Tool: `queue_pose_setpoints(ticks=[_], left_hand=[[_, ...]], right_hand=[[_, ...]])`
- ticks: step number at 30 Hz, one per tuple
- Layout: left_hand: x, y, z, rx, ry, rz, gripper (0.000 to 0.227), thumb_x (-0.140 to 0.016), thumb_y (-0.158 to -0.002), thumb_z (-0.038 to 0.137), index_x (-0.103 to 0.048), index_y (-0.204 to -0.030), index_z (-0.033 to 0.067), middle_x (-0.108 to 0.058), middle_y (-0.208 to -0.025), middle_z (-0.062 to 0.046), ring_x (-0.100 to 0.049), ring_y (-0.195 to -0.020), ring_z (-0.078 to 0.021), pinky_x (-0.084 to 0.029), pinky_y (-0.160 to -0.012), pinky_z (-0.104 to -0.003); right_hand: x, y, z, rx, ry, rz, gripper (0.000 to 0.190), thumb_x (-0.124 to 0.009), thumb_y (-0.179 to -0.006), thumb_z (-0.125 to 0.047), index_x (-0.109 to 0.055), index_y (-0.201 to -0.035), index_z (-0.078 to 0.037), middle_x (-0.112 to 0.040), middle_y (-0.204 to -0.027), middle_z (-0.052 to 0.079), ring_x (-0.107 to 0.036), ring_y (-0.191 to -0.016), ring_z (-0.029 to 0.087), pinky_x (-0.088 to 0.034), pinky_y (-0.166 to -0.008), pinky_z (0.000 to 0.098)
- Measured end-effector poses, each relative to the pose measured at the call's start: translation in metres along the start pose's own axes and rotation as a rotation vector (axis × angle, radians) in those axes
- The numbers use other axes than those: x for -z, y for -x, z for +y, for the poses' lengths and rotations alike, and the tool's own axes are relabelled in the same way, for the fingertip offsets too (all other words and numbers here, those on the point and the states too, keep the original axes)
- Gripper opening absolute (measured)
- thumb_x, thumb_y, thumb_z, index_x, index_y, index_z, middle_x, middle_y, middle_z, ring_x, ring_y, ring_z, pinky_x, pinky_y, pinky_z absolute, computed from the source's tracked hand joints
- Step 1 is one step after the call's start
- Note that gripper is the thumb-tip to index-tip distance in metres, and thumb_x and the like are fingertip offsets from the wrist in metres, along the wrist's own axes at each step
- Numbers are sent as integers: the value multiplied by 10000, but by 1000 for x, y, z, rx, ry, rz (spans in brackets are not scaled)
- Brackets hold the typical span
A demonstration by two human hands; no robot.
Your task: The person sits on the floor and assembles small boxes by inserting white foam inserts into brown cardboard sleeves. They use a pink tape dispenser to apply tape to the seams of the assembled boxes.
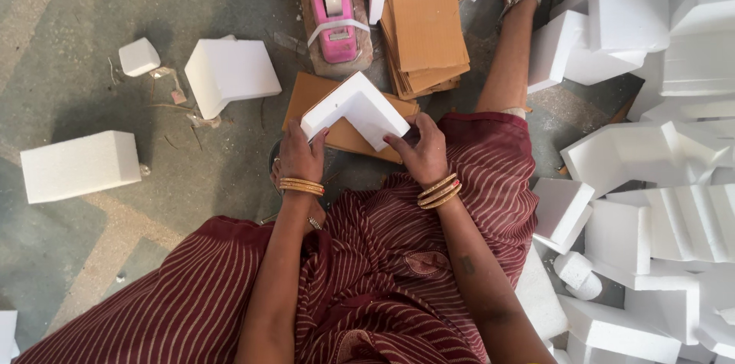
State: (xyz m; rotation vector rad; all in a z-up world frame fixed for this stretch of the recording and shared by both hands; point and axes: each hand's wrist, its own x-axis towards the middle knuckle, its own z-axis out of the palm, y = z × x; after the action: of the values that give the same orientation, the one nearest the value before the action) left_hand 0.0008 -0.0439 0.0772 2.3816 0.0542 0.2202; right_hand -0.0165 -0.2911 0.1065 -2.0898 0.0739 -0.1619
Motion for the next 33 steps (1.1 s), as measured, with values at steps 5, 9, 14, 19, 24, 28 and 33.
queue_pose_setpoints(ticks=[5,9,14,19,24,28,33], left_hand=[[20,-11,12,-155,-35,78,470,-761,-936,311,-566,-1226,-2,-649,-1080,-217,-644,-962,-417,-507,-814,-515],[37,-22,25,-331,-154,203,463,-793,-927,278,-580,-1264,44,-633,-1142,-162,-606,-1075,-384,-481,-946,-515],[15,-47,35,-338,-426,53,473,-798,-845,269,-602,-1237,90,-607,-1129,-124,-575,-1082,-343,-450,-961,-507],[-6,-61,27,-444,-466,21,489,-778,-868,223,-570,-1285,72,-593,-1128,-119,-555,-1055,-324,-469,-933,-488],[-6,-58,22,-448,-461,26,478,-758,-885,216,-562,-1295,68,-575,-1100,-122,-548,-1021,-324,-486,-882,-480],[-5,-54,24,-456,-439,56,469,-744,-892,188,-562,-1305,58,-570,-1110,-124,-539,-994,-319,-485,-893,-470],[-4,-57,25,-479,-405,91,447,-727,-893,155,-572,-1297,41,-567,-1116,-126,-534,-981,-307,-485,-889,-453]], right_hand=[[-7,10,17,35,-185,34,338,-864,-846,-202,-649,-1000,10,-708,-910,98,-679,-825,185,-555,-747,340],[-35,9,39,-292,-445,-144,375,-825,-837,-258,-646,-1038,4,-714,-951,97,-696,-811,175,-594,-700,365],[-58,10,44,-174,239,-293,529,-797,-953,-451,-655,-1205,-8,-735,-1050,198,-717,-964,344,-564,-832,458],[-33,-4,34,-213,389,-154,825,-746,-871,-479,-415,-1496,-55,-632,-1248,237,-693,-1069,377,-591,-824,467],[-5,-82,43,-99,492,26,1035,-756,-858,-601,-249,-1583,-63,-485,-1433,305,-584,-1201,479,-573,-861,561],[-10,-155,49,-109,661,95,1252,-809,-793,-754,-137,-1610,-85,-337,-1532,336,-384,-1355,547,-395,-1008,665],[-25,-200,52,-347,684,1,1338,-839,-676,-755,-106,-1606,-132,-237,-1608,286,-305,-1431,511,-320,-1094,660]])
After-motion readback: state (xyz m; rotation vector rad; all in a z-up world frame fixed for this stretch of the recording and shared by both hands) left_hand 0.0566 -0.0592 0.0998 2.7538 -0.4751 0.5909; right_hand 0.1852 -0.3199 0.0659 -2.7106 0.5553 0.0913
